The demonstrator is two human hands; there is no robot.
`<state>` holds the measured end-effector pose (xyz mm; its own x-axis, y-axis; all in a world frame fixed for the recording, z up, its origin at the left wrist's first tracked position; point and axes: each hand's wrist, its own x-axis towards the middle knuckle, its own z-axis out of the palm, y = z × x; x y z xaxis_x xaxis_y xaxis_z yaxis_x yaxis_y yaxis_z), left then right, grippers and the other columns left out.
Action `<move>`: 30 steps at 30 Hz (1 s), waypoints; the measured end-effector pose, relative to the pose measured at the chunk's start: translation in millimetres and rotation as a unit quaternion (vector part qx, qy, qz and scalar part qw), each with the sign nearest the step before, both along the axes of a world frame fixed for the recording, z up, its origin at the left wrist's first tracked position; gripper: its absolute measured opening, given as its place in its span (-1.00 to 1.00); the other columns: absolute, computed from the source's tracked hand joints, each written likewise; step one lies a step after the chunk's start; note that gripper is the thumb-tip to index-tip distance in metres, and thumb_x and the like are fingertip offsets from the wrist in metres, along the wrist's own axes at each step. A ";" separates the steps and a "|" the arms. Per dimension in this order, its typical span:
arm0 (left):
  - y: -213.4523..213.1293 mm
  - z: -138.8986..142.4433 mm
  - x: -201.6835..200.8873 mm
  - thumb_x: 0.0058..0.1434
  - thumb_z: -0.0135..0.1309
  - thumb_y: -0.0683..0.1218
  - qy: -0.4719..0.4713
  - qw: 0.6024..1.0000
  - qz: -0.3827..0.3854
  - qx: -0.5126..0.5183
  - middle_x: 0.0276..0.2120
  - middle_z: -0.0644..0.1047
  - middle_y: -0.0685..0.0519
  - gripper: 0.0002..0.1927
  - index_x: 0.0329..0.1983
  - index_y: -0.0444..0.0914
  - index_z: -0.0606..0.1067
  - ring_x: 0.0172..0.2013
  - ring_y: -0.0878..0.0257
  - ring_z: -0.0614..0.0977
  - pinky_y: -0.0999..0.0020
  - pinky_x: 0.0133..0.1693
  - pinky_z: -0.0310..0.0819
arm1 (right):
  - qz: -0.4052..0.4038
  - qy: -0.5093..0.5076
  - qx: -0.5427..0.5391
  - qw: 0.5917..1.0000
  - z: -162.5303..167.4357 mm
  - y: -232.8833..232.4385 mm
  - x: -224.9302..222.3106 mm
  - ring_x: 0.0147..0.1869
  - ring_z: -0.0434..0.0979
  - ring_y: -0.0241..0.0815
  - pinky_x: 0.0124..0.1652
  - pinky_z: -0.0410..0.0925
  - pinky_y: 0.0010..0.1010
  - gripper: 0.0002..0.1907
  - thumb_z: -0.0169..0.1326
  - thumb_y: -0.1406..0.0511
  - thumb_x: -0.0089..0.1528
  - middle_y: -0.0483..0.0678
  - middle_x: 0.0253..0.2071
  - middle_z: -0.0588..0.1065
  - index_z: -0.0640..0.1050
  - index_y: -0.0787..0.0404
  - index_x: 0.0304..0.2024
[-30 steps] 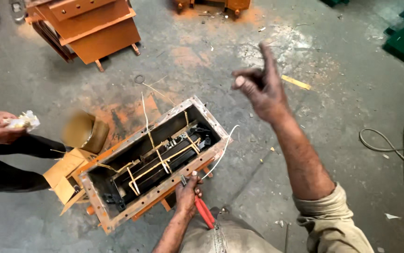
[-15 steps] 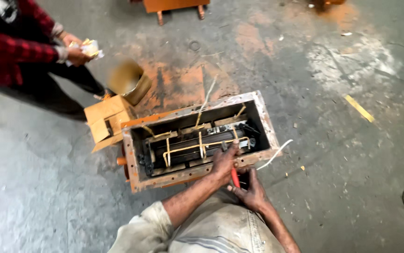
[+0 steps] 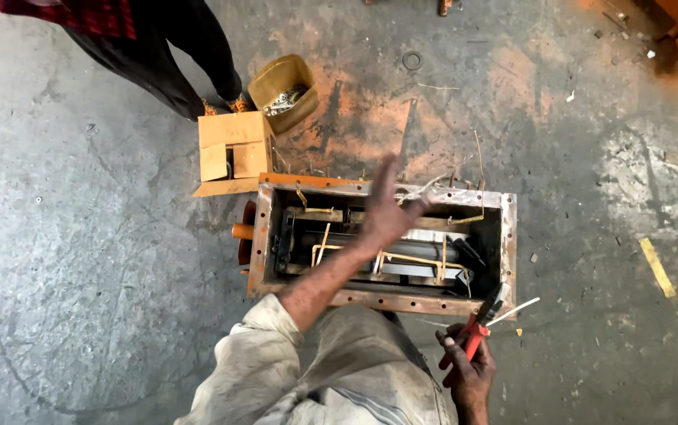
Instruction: The person cuts a white cable with pliers and routes it into an orange metal enclosure, threading the wire through openings and positioning it inside the housing. They repeatedly pull, bend, and trim the cable while working over the open enclosure on the floor.
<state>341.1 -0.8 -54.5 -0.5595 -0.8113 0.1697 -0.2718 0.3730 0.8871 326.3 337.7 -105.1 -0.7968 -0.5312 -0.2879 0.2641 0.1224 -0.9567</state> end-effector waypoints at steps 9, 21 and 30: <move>-253.9 -21.3 79.6 0.23 0.17 0.15 0.207 0.831 0.178 0.485 0.29 0.42 -0.17 -0.16 0.49 -0.23 0.18 0.09 0.05 0.49 0.19 -0.02 0.47 | 0.003 -0.067 -0.013 0.998 -46.7 15.5 1.6 -0.12 0.57 -0.13 -0.02 0.47 -0.14 -0.88 0.11 0.51 0.23 0.10 -0.08 0.50 0.48 0.45 -0.19; -290.5 19.7 25.0 0.27 0.15 0.30 0.259 0.809 0.313 0.425 -0.18 0.39 0.00 -0.34 0.26 -0.21 0.51 -0.40 0.27 0.37 0.40 -0.51 0.22 | 0.007 -0.051 0.063 0.997 -44.5 34.0 4.6 -0.15 0.54 -0.19 -0.22 0.35 -0.37 -0.74 0.17 0.40 0.26 0.04 -0.24 0.57 0.57 0.42 -0.03; -39.1 -20.0 -11.3 0.44 0.10 0.04 0.127 0.896 0.014 0.425 -0.09 0.57 -0.11 -0.62 0.12 -0.31 0.37 -0.12 0.14 0.65 0.24 -0.06 0.58 | -0.070 -0.034 0.022 0.997 -15.4 61.5 19.8 -0.05 0.62 -0.13 0.02 0.46 -0.27 -0.77 0.10 0.40 0.29 0.03 -0.11 0.58 0.57 0.41 -0.04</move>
<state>329.8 -39.8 -74.5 -0.5679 -0.7207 -0.3977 -0.0192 -0.4715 0.8817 346.1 399.2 -120.5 -0.8402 -0.4020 -0.3639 0.3447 0.1220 -0.9307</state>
